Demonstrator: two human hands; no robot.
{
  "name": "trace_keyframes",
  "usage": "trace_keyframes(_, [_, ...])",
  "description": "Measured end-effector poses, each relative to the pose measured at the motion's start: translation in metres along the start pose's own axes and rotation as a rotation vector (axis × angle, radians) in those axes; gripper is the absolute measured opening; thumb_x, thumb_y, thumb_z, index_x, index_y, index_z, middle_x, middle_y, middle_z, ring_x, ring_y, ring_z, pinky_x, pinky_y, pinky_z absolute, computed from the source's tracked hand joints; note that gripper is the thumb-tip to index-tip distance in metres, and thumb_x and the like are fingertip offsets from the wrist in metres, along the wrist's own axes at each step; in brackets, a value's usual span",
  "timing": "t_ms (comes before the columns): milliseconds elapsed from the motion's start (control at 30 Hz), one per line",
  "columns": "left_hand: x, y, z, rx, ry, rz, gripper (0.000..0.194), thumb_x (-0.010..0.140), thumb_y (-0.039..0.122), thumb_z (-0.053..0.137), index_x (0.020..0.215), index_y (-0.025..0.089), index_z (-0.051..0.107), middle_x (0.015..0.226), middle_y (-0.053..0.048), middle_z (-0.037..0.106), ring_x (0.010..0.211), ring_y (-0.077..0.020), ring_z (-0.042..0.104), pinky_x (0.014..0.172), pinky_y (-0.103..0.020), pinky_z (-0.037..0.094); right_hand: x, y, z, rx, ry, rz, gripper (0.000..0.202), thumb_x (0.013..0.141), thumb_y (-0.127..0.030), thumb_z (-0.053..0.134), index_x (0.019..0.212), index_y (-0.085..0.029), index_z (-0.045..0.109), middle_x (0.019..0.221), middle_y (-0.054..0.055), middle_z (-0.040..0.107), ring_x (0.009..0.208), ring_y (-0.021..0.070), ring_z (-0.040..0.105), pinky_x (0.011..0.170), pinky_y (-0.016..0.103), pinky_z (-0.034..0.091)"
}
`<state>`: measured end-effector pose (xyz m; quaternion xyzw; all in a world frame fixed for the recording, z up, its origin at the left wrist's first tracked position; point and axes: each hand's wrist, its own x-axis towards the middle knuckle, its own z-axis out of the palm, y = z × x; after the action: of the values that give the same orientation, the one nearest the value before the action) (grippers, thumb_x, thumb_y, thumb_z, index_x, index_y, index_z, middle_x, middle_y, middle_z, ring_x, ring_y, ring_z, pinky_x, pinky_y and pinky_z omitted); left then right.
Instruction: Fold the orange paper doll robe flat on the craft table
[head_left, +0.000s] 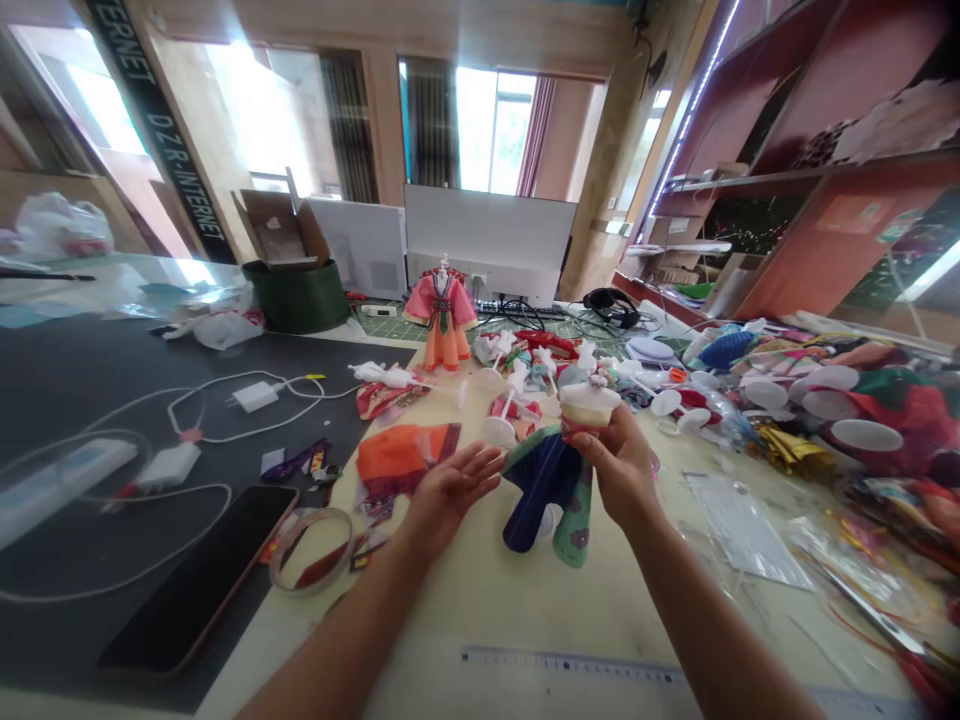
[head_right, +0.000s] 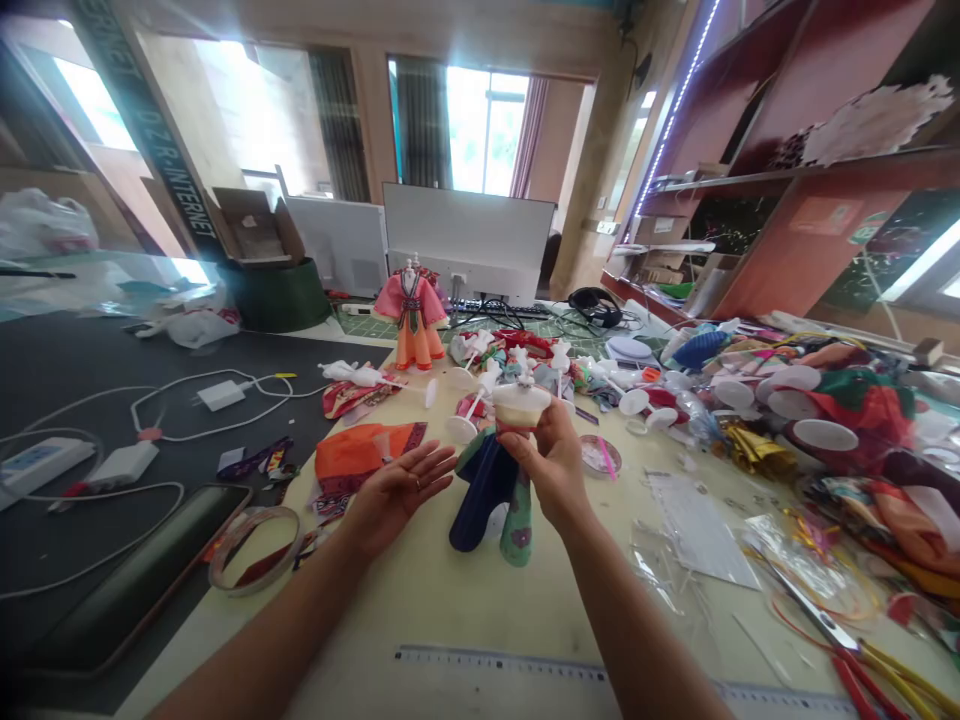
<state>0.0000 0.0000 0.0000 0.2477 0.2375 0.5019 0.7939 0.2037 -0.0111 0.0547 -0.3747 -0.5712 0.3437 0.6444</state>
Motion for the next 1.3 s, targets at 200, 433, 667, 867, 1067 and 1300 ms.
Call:
trace_keyframes(200, [-0.002, 0.001, 0.004, -0.093, -0.006, -0.032, 0.034, 0.085, 0.02, 0.044, 0.115, 0.005, 0.051, 0.12, -0.019, 0.061, 0.12, -0.0293, 0.05, 0.105, -0.043, 0.036, -0.004, 0.001, -0.004, -0.117, -0.035, -0.089, 0.053, 0.073, -0.04, 0.069, 0.118, -0.021, 0.047, 0.117, 0.01, 0.057, 0.11, 0.0264, 0.054, 0.095, 0.044, 0.042])
trace_keyframes(433, [-0.012, 0.003, 0.017, -0.175, 0.035, 0.001, 0.043, 0.092, 0.034, 0.036, 0.119, 0.004, 0.049, 0.123, -0.021, 0.058, 0.12, -0.0301, 0.05, 0.103, -0.043, 0.038, -0.047, -0.026, 0.0, -0.518, 0.367, -0.593, 0.044, 0.074, -0.01, 0.066, 0.116, -0.02, 0.054, 0.11, 0.009, 0.059, 0.102, 0.0239, 0.056, 0.091, 0.044, 0.044])
trace_keyframes(667, [-0.071, -0.025, 0.042, -0.401, 0.116, -0.039, 0.051, 0.092, 0.041, 0.033, 0.124, 0.004, 0.049, 0.126, -0.02, 0.056, 0.12, -0.0276, 0.051, 0.102, -0.038, 0.039, -0.103, -0.028, 0.032, -0.649, -0.296, -0.457, 0.026, 0.083, -0.006, 0.052, 0.106, -0.018, 0.056, 0.092, 0.008, 0.06, 0.084, 0.0175, 0.059, 0.071, 0.03, 0.052])
trace_keyframes(867, [-0.098, -0.05, 0.048, -0.494, 0.254, -0.203, 0.05, 0.092, 0.04, 0.031, 0.107, 0.006, 0.064, 0.114, -0.018, 0.064, 0.116, -0.0248, 0.055, 0.102, -0.033, 0.039, -0.118, -0.019, 0.048, -0.728, -0.439, -0.354, 0.015, 0.082, -0.013, 0.051, 0.092, -0.02, 0.06, 0.08, 0.006, 0.06, 0.072, 0.0197, 0.058, 0.062, 0.031, 0.05])
trace_keyframes(1067, [-0.097, -0.07, 0.051, -0.508, 0.239, -0.243, 0.049, 0.093, 0.035, 0.031, 0.092, 0.007, 0.071, 0.098, -0.016, 0.07, 0.111, -0.0222, 0.058, 0.104, -0.03, 0.036, -0.134, -0.009, 0.042, -0.69, -0.422, -0.369, 0.017, 0.084, -0.011, 0.044, 0.082, -0.019, 0.06, 0.073, 0.006, 0.059, 0.066, 0.0168, 0.057, 0.057, 0.027, 0.048])
trace_keyframes(1300, [-0.108, -0.085, 0.039, -0.17, 0.088, -0.224, 0.032, 0.073, 0.036, 0.068, 0.1, 0.019, 0.069, 0.111, -0.008, 0.068, 0.108, -0.0246, 0.059, 0.094, -0.034, 0.043, -0.124, -0.015, -0.007, -0.577, -0.387, -0.165, 0.016, 0.089, -0.017, 0.044, 0.08, -0.021, 0.057, 0.073, 0.002, 0.059, 0.065, 0.0137, 0.058, 0.058, 0.023, 0.047])
